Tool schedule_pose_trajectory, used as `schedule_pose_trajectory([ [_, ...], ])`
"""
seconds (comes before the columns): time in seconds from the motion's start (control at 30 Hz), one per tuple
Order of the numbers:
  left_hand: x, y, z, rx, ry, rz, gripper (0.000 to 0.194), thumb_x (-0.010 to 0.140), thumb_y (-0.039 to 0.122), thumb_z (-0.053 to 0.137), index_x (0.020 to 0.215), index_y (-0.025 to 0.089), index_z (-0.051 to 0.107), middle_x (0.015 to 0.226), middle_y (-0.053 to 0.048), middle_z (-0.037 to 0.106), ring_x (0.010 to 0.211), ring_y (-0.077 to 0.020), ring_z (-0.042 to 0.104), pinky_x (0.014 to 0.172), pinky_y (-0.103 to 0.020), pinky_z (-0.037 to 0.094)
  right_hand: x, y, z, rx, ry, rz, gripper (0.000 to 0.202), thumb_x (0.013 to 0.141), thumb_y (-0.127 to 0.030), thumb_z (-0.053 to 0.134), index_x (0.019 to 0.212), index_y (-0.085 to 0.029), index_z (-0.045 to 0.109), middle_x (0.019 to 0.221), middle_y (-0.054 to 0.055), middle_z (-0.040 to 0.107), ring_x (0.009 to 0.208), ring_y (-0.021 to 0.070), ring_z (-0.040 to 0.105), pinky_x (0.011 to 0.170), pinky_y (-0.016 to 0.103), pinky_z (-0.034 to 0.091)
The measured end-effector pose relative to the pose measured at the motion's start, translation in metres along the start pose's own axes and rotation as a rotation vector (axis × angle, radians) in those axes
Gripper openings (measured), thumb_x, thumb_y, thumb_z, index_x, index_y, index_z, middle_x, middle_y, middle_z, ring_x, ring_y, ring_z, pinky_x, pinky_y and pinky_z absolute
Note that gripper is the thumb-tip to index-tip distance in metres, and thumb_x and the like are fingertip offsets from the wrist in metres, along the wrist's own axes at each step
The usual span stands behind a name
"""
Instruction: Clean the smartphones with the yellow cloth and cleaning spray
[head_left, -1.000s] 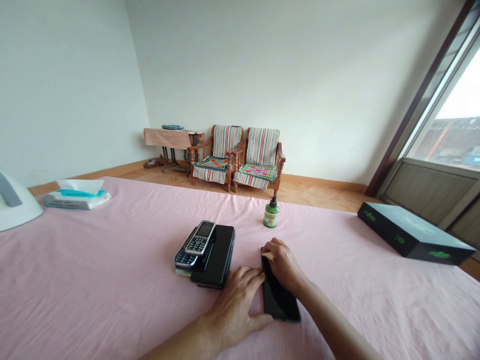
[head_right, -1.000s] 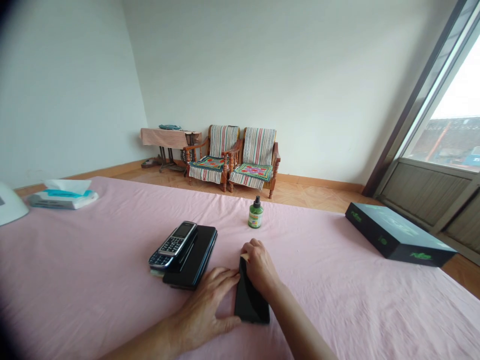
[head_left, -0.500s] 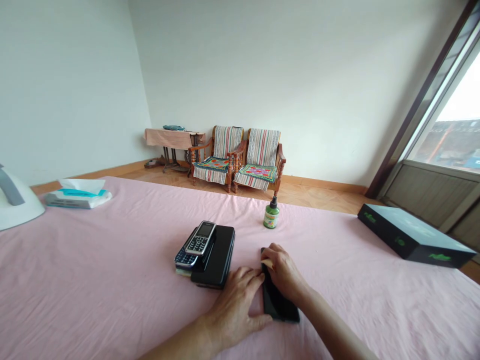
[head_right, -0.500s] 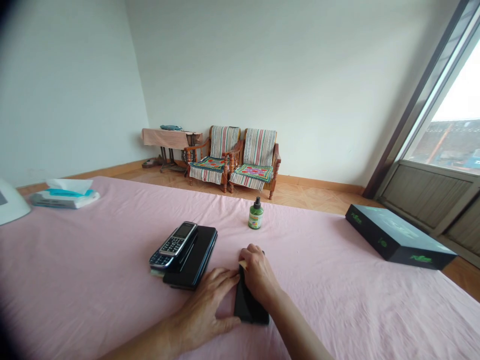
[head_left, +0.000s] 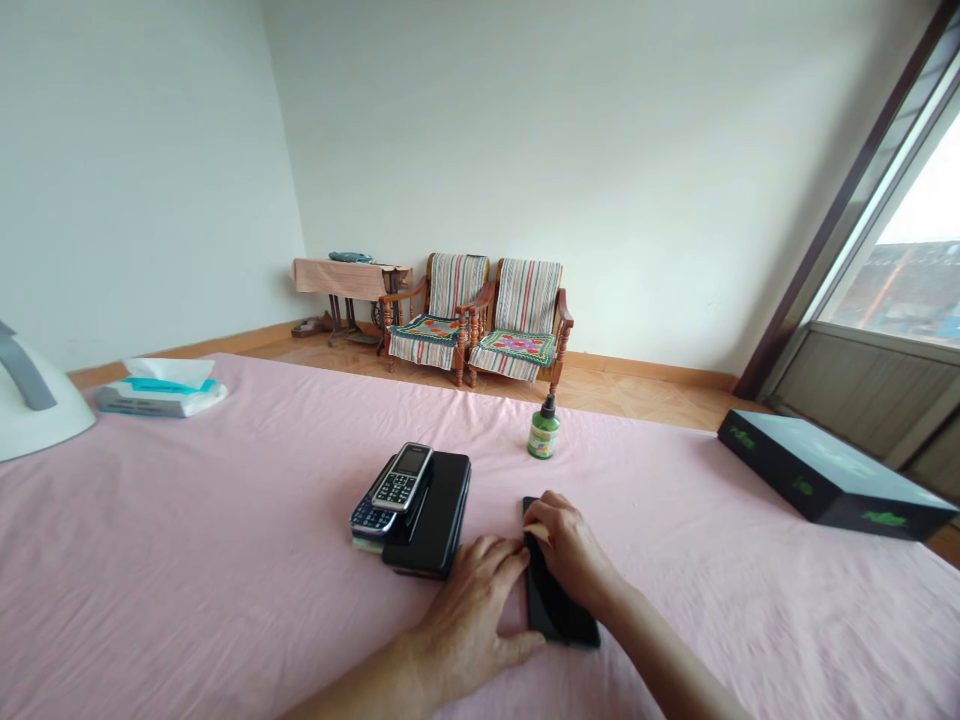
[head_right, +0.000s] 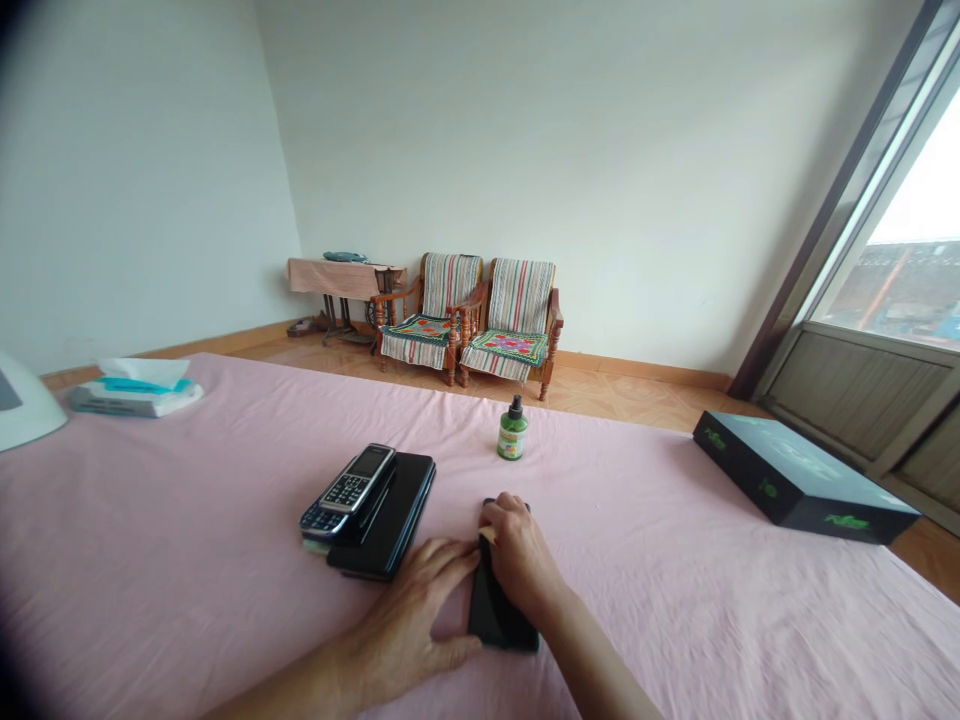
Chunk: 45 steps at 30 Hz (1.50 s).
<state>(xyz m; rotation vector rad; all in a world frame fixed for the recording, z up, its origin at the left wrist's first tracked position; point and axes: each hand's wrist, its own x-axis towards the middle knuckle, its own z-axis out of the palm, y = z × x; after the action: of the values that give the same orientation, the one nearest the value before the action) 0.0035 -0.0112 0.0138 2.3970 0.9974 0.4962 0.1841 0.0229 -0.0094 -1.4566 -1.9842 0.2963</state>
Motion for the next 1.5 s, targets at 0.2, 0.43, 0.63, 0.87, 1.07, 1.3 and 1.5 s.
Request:
schedule_pose_trajectory([
  [0.2, -0.001, -0.002, 0.001, 0.004, 0.01, 0.0, 0.07, 0.065, 0.031, 0.078, 0.128, 0.018, 0.051, 0.128, -0.009, 0.051, 0.118, -0.0277, 0.042, 0.107, -0.041, 0.031, 0.014, 0.006, 0.0, -0.024, 0.034, 0.038, 0.025, 0.075, 0.002, 0.047, 0.075, -0.016, 0.063, 0.077, 0.004, 0.055, 0.078, 0.0164, 0.052, 0.07, 0.025, 0.039],
  [0.43, -0.001, -0.002, 0.003, -0.033, 0.035, -0.024, 0.069, 0.062, 0.029, 0.079, 0.124, 0.017, 0.05, 0.123, -0.009, 0.052, 0.114, -0.0285, 0.044, 0.103, -0.042, 0.034, -0.023, -0.014, -0.004, 0.031, 0.001, -0.004, 0.027, 0.076, 0.003, 0.046, 0.075, -0.018, 0.062, 0.081, 0.004, 0.056, 0.08, 0.017, 0.053, 0.07, 0.025, 0.041],
  [0.63, -0.001, -0.003, 0.004, -0.029, 0.034, -0.024, 0.07, 0.063, 0.031, 0.078, 0.126, 0.02, 0.049, 0.125, -0.008, 0.051, 0.114, -0.0286, 0.043, 0.103, -0.043, 0.034, -0.045, -0.024, -0.014, 0.032, -0.062, 0.001, 0.023, 0.079, -0.001, 0.047, 0.074, -0.019, 0.061, 0.082, 0.004, 0.057, 0.078, 0.0165, 0.053, 0.067, 0.024, 0.041],
  [0.87, 0.0, -0.001, 0.002, -0.032, 0.029, -0.006, 0.073, 0.064, 0.032, 0.078, 0.13, 0.019, 0.049, 0.127, -0.009, 0.05, 0.116, -0.0278, 0.042, 0.105, -0.041, 0.032, 0.008, 0.018, -0.012, -0.172, 0.085, 0.12, 0.022, 0.079, -0.002, 0.045, 0.074, -0.017, 0.06, 0.077, 0.006, 0.055, 0.079, 0.019, 0.051, 0.07, 0.026, 0.038],
  [1.07, 0.0, -0.005, 0.004, -0.042, 0.05, 0.008, 0.073, 0.064, 0.034, 0.077, 0.13, 0.022, 0.05, 0.124, -0.008, 0.052, 0.115, -0.029, 0.043, 0.103, -0.043, 0.034, 0.013, 0.019, -0.007, -0.153, 0.082, 0.091, 0.023, 0.077, 0.0, 0.046, 0.074, -0.017, 0.061, 0.078, 0.005, 0.056, 0.08, 0.0184, 0.051, 0.07, 0.026, 0.038],
  [1.3, -0.002, -0.005, 0.004, -0.03, 0.048, 0.009, 0.069, 0.064, 0.033, 0.078, 0.127, 0.022, 0.05, 0.124, -0.008, 0.052, 0.113, -0.0284, 0.045, 0.102, -0.043, 0.034, -0.038, -0.013, -0.015, 0.052, -0.033, -0.037, 0.027, 0.077, 0.003, 0.045, 0.076, -0.019, 0.061, 0.082, 0.003, 0.056, 0.08, 0.0161, 0.053, 0.07, 0.024, 0.04],
  [1.5, 0.001, -0.009, 0.005, -0.041, 0.018, 0.024, 0.075, 0.068, 0.039, 0.076, 0.133, 0.017, 0.045, 0.137, -0.013, 0.046, 0.125, -0.0294, 0.038, 0.107, -0.044, 0.029, -0.069, -0.028, -0.028, 0.182, -0.139, -0.076, 0.024, 0.084, -0.003, 0.046, 0.069, -0.019, 0.056, 0.08, 0.002, 0.055, 0.078, 0.0143, 0.053, 0.067, 0.022, 0.04],
])
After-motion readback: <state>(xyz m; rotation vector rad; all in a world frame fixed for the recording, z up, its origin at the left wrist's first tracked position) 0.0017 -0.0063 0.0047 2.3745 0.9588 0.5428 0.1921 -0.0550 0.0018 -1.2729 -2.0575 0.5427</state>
